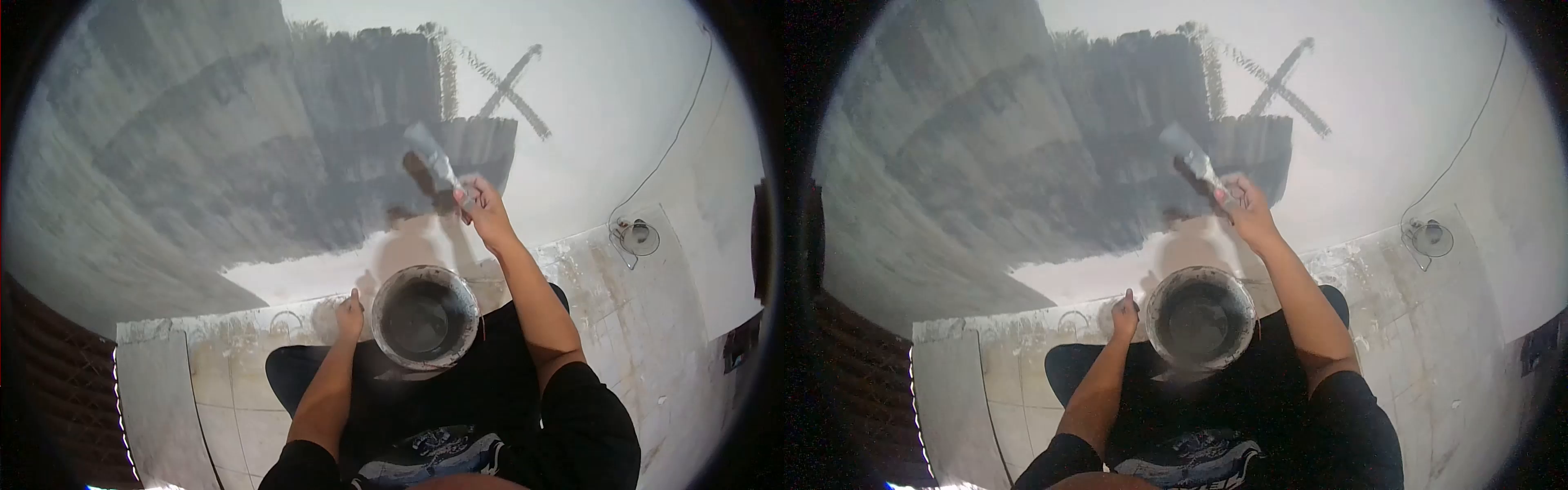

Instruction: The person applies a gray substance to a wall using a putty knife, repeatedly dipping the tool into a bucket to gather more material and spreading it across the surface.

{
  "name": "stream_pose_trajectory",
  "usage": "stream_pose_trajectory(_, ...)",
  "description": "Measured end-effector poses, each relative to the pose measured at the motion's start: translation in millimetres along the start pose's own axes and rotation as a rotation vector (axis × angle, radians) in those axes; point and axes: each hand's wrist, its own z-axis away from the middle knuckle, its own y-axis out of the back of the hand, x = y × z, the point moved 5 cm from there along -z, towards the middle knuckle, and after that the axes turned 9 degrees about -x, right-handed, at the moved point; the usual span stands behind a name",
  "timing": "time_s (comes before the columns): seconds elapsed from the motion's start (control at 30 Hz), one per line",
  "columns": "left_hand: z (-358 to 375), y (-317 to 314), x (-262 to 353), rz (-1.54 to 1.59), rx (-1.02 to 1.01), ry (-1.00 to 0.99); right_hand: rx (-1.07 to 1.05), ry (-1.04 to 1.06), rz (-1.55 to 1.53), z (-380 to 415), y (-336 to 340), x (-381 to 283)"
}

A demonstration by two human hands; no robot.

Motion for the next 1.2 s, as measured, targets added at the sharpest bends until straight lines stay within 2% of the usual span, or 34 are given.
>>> stream_pose_trajectory(0.13,-3,1,-16,-0.056,-0.008,0.041,0.157,0.14,0.056,-37,19,-17)
stream_pose_trajectory(0.23,-10,1,-15,-0.093,-0.035,0.059,0.349,0.239,0.295,-62,33,-11)
stream_pose_trajectory(0.47,-10,-1,-15,-0.067,-0.033,0.053,0.27,0.183,-0.161,-84,4,-53)
stream_pose_trajectory(0.57,-10,-2,-14,-0.048,-0.039,0.089,0.187,0.055,-0.263,-95,-3,-59)
stream_pose_trajectory(0.67,-6,0,-9,0.029,-0.05,0.152,0.211,-0.066,-0.361,-93,0,-47)
stream_pose_trajectory(0.8,-10,3,-8,0.006,-0.058,0.143,0.248,-0.07,-0.379,-67,-3,-51)
stream_pose_trajectory(0.87,-12,0,-12,0.0,-0.035,0.057,0.257,-0.074,-0.386,-61,-6,-57)
stream_pose_trajectory(0.97,-9,-3,-5,0.025,-0.04,0.032,0.341,0.058,-0.271,-73,-7,-69)
stream_pose_trajectory(1.07,-7,-3,-1,0.013,-0.057,0.063,0.314,0.11,-0.184,-97,0,-69)
stream_pose_trajectory(1.2,-4,0,2,0.041,-0.05,0.085,0.217,0.006,-0.271,-107,7,-61)
